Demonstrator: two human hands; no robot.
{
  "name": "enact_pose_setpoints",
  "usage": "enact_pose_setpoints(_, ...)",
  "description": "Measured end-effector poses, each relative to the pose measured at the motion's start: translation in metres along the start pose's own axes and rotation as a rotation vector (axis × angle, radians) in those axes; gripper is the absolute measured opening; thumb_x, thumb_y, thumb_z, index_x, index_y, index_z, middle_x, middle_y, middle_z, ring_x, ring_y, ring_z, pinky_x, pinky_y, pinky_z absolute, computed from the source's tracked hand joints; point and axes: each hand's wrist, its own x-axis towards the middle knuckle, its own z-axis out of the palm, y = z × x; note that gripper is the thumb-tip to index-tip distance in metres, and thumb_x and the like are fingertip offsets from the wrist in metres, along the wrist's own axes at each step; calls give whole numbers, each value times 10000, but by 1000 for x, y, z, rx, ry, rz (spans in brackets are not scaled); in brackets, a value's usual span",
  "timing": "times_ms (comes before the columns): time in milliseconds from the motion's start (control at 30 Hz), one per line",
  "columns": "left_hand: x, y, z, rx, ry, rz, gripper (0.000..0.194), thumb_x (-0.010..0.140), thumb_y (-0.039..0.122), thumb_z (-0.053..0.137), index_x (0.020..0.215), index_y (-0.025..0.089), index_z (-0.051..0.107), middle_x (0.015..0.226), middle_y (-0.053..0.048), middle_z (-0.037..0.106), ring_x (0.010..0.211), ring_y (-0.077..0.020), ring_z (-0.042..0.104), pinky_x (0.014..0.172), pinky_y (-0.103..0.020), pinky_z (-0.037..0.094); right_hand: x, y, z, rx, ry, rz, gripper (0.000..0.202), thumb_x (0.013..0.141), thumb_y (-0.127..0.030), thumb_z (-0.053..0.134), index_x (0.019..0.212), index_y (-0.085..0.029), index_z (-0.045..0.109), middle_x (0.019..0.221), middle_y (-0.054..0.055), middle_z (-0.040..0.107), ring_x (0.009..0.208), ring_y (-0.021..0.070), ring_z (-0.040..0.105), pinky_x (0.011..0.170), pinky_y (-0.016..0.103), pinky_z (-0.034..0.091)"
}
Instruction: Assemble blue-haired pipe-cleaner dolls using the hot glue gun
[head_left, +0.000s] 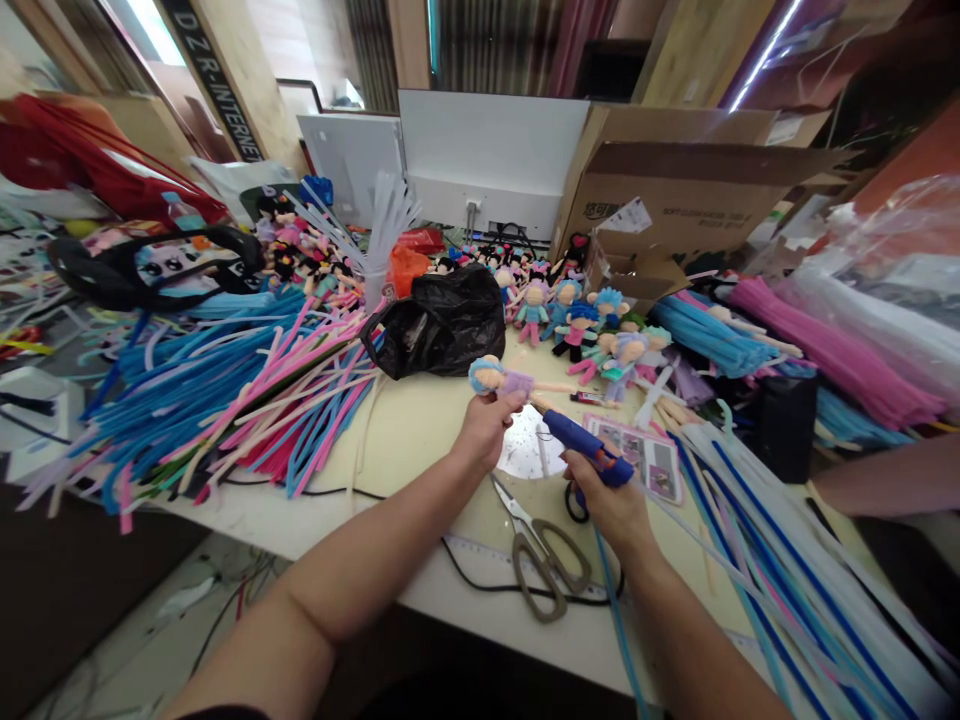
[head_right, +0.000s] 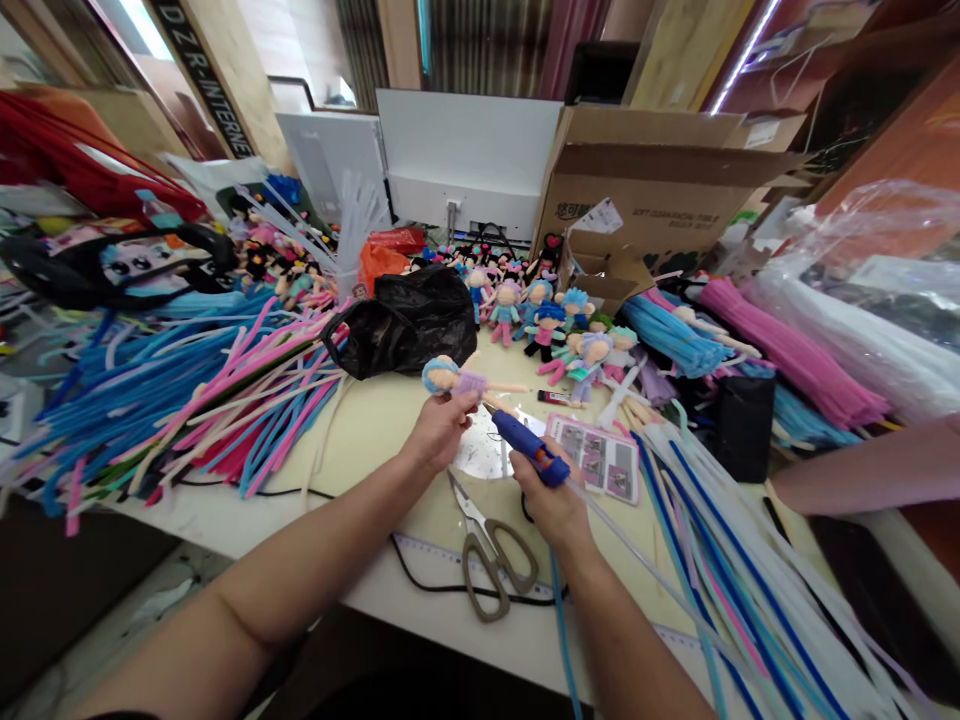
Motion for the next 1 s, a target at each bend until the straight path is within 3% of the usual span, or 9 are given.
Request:
enact_pose_setpoints(233, 0, -2, 0, 49, -32, 64, 281, 503, 256, 819, 689, 152, 635, 596, 28, 574, 562, -80, 462, 549, -228, 326, 1, 0, -1, -44, 23, -13, 249, 762, -462, 608, 724, -222, 559, 563, -22, 551, 511, 152, 488, 521, 297, 380)
enact_pose_setpoints(500, -5, 4, 4, -21, -50, 33, 285, 475, 213, 831, 670, 150, 633, 590, 11, 594, 645, -133, 568, 607, -247, 408, 1, -5, -2, -32, 55, -40, 225, 753, -445, 630, 699, -233, 575, 544, -22, 542, 515, 163, 484, 523, 303, 379)
enact_pose_setpoints(1000, -8, 8, 6, -14, -66, 18, 279, 469, 179, 830, 678, 142, 649, 590, 17, 601, 641, -133, 573, 612, -248, 424, 1, -13, -4, -44, 96, -55, 249, 716, -454, 617, 629, -230, 552, 527, -28, 485, 520, 148, 434, 514, 287, 347)
